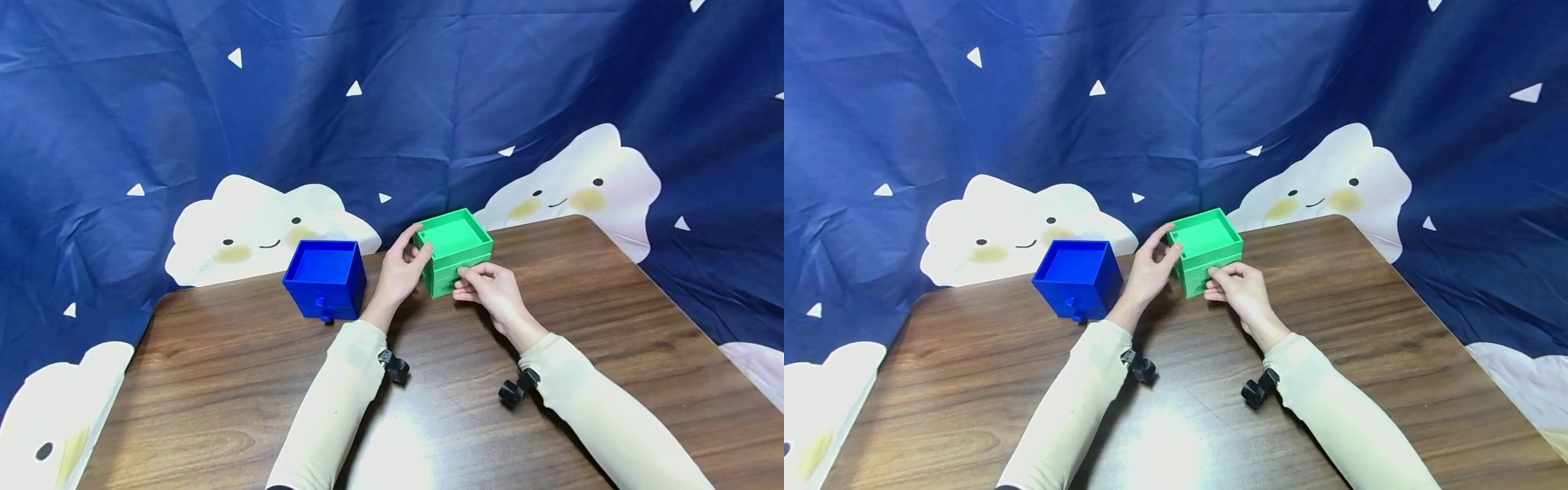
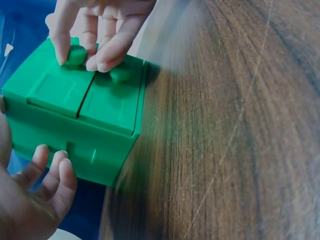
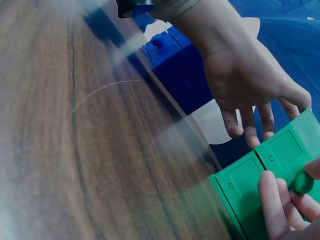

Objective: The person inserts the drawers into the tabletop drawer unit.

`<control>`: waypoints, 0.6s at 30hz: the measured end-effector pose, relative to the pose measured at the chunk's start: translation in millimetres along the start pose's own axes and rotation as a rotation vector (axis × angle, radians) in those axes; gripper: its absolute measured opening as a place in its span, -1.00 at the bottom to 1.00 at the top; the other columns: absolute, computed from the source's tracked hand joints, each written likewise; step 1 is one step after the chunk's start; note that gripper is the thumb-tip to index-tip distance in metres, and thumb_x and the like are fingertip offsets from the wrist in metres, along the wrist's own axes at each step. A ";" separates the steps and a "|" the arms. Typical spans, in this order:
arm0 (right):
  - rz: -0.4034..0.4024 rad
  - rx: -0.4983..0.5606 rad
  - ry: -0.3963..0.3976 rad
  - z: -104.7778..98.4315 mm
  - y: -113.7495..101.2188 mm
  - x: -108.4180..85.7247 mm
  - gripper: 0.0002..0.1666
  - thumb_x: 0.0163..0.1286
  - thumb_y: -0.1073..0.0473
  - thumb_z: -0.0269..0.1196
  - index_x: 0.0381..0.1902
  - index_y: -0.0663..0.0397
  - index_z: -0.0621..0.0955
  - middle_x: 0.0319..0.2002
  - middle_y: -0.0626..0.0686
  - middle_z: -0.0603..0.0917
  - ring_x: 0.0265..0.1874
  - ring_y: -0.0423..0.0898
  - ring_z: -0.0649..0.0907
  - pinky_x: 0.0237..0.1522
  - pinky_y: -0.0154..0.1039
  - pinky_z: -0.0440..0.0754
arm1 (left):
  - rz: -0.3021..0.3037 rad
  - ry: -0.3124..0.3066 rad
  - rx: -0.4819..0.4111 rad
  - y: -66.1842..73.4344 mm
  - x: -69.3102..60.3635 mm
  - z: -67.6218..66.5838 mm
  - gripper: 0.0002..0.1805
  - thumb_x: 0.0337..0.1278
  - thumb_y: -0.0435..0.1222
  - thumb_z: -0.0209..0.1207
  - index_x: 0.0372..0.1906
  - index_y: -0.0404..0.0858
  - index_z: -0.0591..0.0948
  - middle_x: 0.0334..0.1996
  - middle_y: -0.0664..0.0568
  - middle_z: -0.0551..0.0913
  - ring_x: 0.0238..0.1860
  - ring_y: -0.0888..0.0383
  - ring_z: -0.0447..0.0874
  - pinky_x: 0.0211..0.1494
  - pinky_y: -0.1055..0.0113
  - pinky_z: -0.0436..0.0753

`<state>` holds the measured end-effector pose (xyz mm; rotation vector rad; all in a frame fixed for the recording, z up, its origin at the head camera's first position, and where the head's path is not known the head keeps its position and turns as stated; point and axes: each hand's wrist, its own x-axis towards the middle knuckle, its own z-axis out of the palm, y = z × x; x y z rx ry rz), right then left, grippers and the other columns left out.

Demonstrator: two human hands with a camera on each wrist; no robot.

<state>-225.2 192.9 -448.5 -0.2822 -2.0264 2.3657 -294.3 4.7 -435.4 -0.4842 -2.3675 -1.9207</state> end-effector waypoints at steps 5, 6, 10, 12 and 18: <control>0.013 -0.024 -0.008 0.4 -4.2 3.2 -0.73 0.61 0.26 0.26 -0.03 0.47 0.57 -0.47 -0.01 0.78 -0.48 -0.21 0.82 -0.20 -0.25 0.85 | 0.000 0.001 -0.008 1.6 0.1 -0.2 -0.48 0.52 -0.21 0.27 0.49 -0.09 0.58 -0.31 0.14 0.45 -0.41 0.26 0.40 -0.26 0.44 0.43; 0.018 -0.030 -0.013 0.2 -5.3 3.5 -0.72 0.61 0.26 0.26 -0.02 0.49 0.57 -0.47 0.00 0.77 -0.49 -0.21 0.82 -0.20 -0.24 0.85 | 0.001 0.002 -0.007 1.8 0.3 -0.2 -0.49 0.52 -0.21 0.27 0.49 -0.09 0.58 -0.31 0.14 0.46 -0.41 0.26 0.40 -0.25 0.44 0.43; 0.041 -0.068 -0.036 -3.8 -8.6 2.3 -0.64 0.64 0.21 0.24 0.05 0.53 0.57 -0.47 0.00 0.77 -0.49 -0.20 0.82 -0.20 -0.23 0.86 | -0.003 0.002 0.002 1.4 0.4 0.9 -0.48 0.53 -0.20 0.27 0.50 -0.07 0.58 -0.30 0.15 0.45 -0.39 0.26 0.41 -0.23 0.45 0.44; 0.055 -0.085 -0.047 -6.7 -9.3 0.5 -0.58 0.66 0.15 0.23 0.08 0.54 0.57 -0.46 0.00 0.78 -0.47 -0.20 0.83 -0.20 -0.23 0.86 | -0.008 -0.003 0.003 0.7 0.5 1.9 -0.48 0.54 -0.19 0.26 0.50 -0.06 0.57 -0.29 0.16 0.45 -0.38 0.27 0.41 -0.21 0.45 0.44; 0.089 -0.088 -0.067 -14.5 -9.4 -8.2 -0.43 0.72 0.07 0.15 0.15 0.64 0.53 -0.45 0.01 0.81 -0.46 -0.19 0.84 -0.19 -0.23 0.86 | -0.009 -0.024 0.013 2.5 -1.3 2.3 -0.43 0.57 -0.15 0.23 0.57 -0.06 0.51 -0.25 0.15 0.46 -0.32 0.26 0.44 -0.08 0.43 0.48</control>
